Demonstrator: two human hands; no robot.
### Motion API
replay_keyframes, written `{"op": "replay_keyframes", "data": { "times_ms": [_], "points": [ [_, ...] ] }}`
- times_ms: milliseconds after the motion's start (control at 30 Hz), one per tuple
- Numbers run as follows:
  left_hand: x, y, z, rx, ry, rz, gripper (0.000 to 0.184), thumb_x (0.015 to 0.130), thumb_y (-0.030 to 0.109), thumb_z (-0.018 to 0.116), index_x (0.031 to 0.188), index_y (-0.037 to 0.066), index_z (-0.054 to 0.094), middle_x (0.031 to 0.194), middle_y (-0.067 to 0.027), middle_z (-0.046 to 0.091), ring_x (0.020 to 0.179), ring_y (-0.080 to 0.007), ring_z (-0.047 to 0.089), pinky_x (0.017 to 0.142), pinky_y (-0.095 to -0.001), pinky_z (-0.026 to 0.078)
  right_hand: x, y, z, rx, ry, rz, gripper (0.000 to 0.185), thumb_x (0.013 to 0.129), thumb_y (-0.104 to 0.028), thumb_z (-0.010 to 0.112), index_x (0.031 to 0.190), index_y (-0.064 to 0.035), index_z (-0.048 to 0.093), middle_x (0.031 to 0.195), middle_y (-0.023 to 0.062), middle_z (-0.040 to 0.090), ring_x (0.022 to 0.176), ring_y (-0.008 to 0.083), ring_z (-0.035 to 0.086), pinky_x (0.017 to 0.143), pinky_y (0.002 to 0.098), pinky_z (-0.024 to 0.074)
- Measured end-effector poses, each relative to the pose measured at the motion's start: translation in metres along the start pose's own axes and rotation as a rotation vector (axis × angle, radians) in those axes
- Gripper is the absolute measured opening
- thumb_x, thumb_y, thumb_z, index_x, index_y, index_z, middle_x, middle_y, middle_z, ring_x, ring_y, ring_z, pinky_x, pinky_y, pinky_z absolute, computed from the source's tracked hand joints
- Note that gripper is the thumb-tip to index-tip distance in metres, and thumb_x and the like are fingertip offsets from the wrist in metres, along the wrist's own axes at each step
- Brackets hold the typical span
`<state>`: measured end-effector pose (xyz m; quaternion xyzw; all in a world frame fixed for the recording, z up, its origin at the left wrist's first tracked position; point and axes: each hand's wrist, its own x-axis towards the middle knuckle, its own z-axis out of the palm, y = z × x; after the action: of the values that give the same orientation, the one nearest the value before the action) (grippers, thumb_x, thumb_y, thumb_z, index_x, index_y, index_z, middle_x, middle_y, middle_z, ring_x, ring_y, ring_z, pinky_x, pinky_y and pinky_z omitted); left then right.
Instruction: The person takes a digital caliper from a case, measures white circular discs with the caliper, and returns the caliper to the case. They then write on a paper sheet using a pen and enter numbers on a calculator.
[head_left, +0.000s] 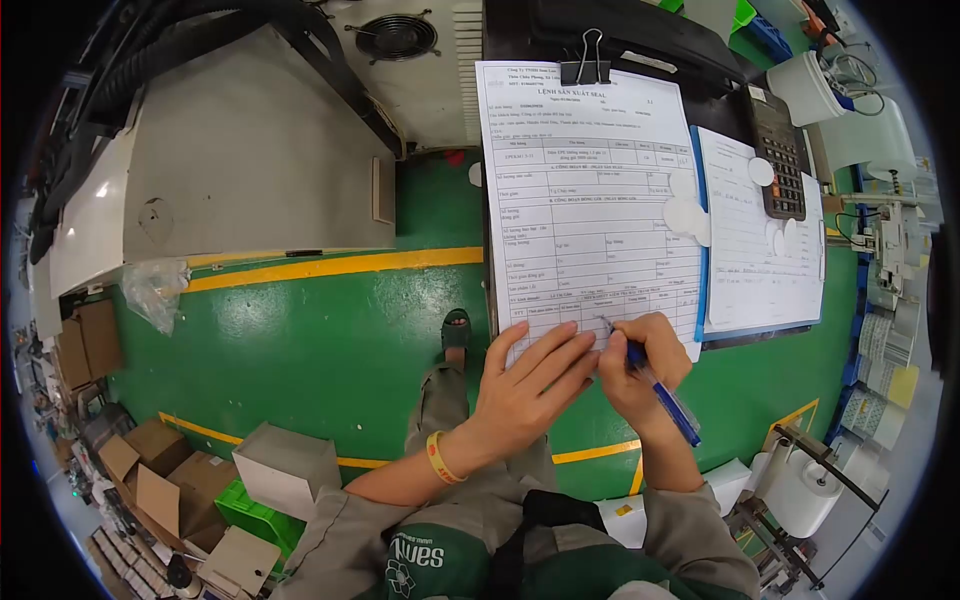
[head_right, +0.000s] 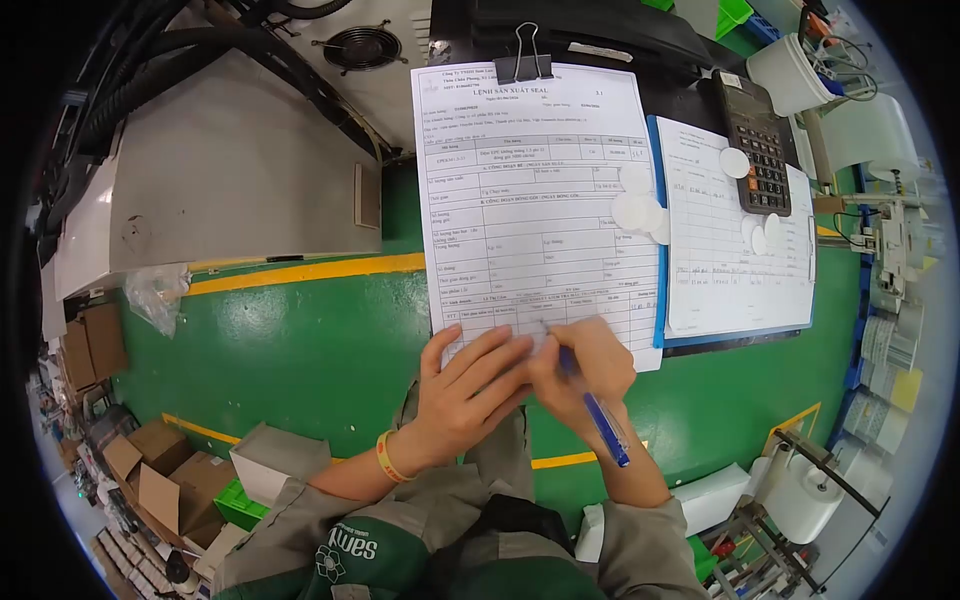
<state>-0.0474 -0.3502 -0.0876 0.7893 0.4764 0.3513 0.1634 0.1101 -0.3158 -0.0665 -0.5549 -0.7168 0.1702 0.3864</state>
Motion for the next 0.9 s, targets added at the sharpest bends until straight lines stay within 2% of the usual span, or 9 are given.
{"op": "replay_keyframes", "data": {
  "times_ms": [100, 300, 500, 600, 900],
  "points": [
    [0.000, 0.000, 0.000, 0.004, -0.007, -0.001, 0.031, 0.075, 0.016, 0.070, 0.105, 0.008, 0.066, 0.119, -0.0021, 0.062, 0.117, -0.0161, 0.056, 0.102, -0.0430, 0.032, -0.004, 0.002, 0.005, 0.045, 0.036, 0.066, 0.011, 0.072, -0.001, 0.066, 0.082, -0.0025, 0.062, 0.067, 0.0076, 0.058, 0.054, 0.0204, 0.057, 0.050, 0.0289, 0.0467],
    [0.000, 0.000, 0.000, -0.001, -0.015, -0.005, 0.030, 0.076, 0.016, 0.070, 0.105, 0.009, 0.067, 0.119, -0.0022, 0.062, 0.117, -0.0161, 0.056, 0.102, -0.0430, 0.032, -0.003, 0.001, 0.004, 0.016, 0.024, 0.026, 0.011, 0.074, -0.001, 0.066, 0.084, -0.0017, 0.063, 0.070, 0.0081, 0.060, 0.056, 0.0194, 0.058, 0.051, 0.0278, 0.0476],
    [0.000, 0.001, 0.002, 0.005, 0.015, -0.005, 0.030, 0.073, 0.018, 0.074, 0.102, 0.012, 0.068, 0.114, -0.0020, 0.064, 0.112, -0.0183, 0.058, 0.101, -0.0448, 0.031, 0.006, -0.001, -0.003, 0.184, 0.058, 0.175, 0.008, 0.077, 0.001, 0.065, 0.085, -0.0001, 0.062, 0.072, 0.0081, 0.059, 0.060, 0.0137, 0.057, 0.055, 0.0246, 0.0461],
    [0.001, 0.001, 0.001, -0.002, 0.018, -0.004, 0.031, 0.073, 0.018, 0.074, 0.103, 0.012, 0.068, 0.113, -0.0015, 0.064, 0.112, -0.0177, 0.058, 0.101, -0.0444, 0.031, 0.019, -0.002, -0.002, 0.098, -0.011, 0.184, 0.010, 0.078, 0.002, 0.065, 0.086, -0.0001, 0.061, 0.073, 0.0084, 0.059, 0.062, 0.0130, 0.057, 0.056, 0.0238, 0.0457],
    [0.000, -0.001, 0.001, 0.018, 0.009, 0.005, 0.033, 0.074, 0.020, 0.074, 0.105, 0.012, 0.068, 0.114, -0.0011, 0.063, 0.113, -0.0170, 0.057, 0.101, -0.0436, 0.031, 0.015, 0.002, 0.004, -0.033, -0.009, 0.108, 0.008, 0.077, -0.002, 0.065, 0.084, -0.0026, 0.060, 0.072, 0.0083, 0.059, 0.059, 0.0193, 0.060, 0.054, 0.0278, 0.0475]
  ]
}}
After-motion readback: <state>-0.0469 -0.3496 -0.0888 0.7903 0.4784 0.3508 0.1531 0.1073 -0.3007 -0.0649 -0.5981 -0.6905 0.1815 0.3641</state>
